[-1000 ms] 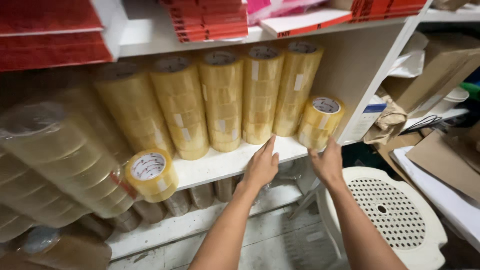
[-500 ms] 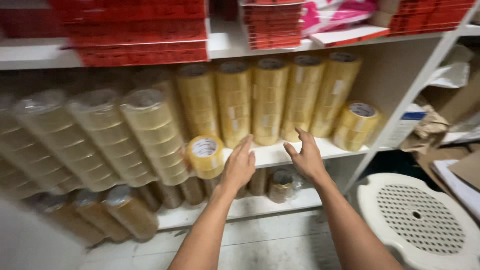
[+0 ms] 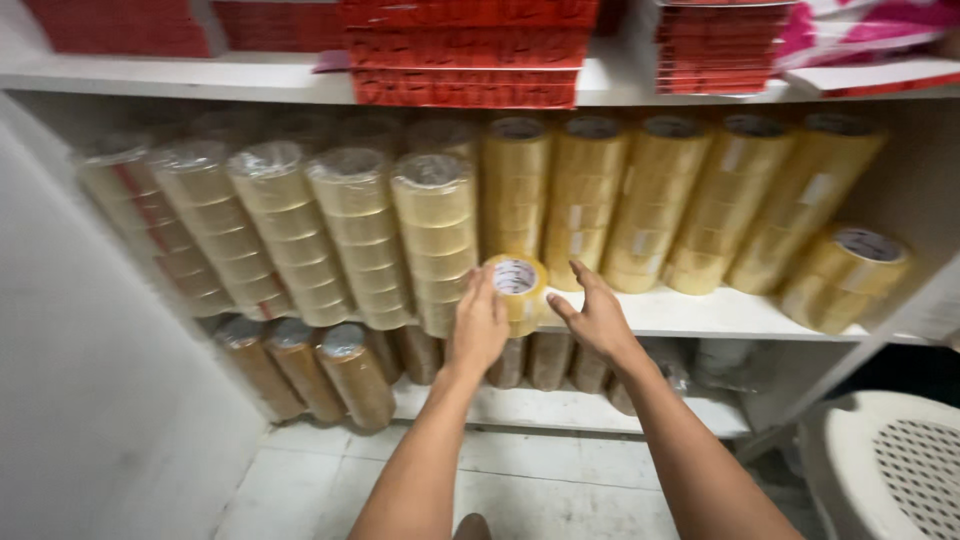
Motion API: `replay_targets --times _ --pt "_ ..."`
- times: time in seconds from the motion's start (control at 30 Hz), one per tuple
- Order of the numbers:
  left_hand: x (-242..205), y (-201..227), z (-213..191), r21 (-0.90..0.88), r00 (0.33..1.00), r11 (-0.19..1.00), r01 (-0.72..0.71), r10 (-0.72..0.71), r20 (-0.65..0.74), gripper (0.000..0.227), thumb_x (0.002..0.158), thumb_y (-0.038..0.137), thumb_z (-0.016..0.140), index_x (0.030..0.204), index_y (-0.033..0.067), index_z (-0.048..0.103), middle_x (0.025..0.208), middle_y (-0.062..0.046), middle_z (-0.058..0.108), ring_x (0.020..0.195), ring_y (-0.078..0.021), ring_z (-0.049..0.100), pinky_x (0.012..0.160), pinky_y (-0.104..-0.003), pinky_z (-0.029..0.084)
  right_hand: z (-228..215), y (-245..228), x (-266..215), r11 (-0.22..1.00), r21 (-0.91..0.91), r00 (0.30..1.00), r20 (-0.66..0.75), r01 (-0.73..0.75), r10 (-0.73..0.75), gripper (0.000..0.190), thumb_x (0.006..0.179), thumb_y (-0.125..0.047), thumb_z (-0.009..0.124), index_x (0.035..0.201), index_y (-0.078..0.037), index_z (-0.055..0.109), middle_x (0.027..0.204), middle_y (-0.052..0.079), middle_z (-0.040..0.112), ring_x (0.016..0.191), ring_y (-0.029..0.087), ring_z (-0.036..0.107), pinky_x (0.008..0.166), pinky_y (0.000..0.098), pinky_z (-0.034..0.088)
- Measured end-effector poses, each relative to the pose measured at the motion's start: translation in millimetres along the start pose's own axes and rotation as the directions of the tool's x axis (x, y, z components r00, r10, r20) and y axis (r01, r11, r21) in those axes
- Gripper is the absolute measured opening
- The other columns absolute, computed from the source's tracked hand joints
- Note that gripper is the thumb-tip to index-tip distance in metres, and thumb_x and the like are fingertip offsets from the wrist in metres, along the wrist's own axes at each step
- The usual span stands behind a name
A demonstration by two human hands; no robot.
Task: The person repeatedly picks up individual clear tape rolls from a white shelf, rotates them, and places them back in a row. The hands handle the rolls one at a time, adjusting their positions and orientation on the shelf throughout the clip.
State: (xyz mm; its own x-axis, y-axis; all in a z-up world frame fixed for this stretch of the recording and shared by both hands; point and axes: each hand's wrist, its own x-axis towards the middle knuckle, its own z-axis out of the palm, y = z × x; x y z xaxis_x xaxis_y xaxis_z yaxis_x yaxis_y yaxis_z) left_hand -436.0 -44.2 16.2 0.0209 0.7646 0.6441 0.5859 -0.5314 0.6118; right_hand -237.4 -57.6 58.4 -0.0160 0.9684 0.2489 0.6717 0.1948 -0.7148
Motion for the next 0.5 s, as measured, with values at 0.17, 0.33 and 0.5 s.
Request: replay_targets --times 0.17,0.33,0.5 --pt "-6.9 0.4 -14.8 0.080 0.978 0.981 0.174 -0.182 0.098 0.048 0.094 0.013 0.052 0.141 0.0008 0.057 0.142 -0.024 0.058 0.132 -0.0364 0.057 0.112 -0.045 0.047 30.1 -32.0 -0.9 1.000 -0.013 0.994 0.113 -0.004 0.006 0.096 0.084 -0.037 0.077 0.161 -0.006 0.029 0.156 0.028 0.040 0.146 0.043 0.040 0.123 0.0569 0.033" --pt "-8.3 -12.0 -11.8 0.171 0.897 0.914 0.369 -0.398 0.192 0.048 0.095 0.022 0.049 0.141 0.0171 0.061 0.130 -0.014 0.069 0.119 -0.0314 0.067 0.099 -0.047 0.056 43.4 -44.7 -2.3 0.998 0.007 0.993 0.100 -0.065 0.064 0.105 0.083 -0.035 0.080 0.165 -0.013 0.018 0.163 0.027 0.029 0.151 0.043 0.032 0.126 0.0546 0.028" --pt "-6.8 -24.5 3.3 0.105 0.878 0.899 0.425 -0.437 0.193 0.046 0.095 0.025 0.050 0.138 0.0134 0.064 0.118 -0.023 0.072 0.117 -0.0370 0.068 0.096 -0.050 0.056 54.6 -30.3 2.7 0.998 -0.045 0.993 0.109 -0.047 0.051 0.087 0.093 -0.036 0.070 0.165 -0.018 0.023 0.163 0.030 0.026 0.151 0.045 0.028 0.127 0.0542 0.027"
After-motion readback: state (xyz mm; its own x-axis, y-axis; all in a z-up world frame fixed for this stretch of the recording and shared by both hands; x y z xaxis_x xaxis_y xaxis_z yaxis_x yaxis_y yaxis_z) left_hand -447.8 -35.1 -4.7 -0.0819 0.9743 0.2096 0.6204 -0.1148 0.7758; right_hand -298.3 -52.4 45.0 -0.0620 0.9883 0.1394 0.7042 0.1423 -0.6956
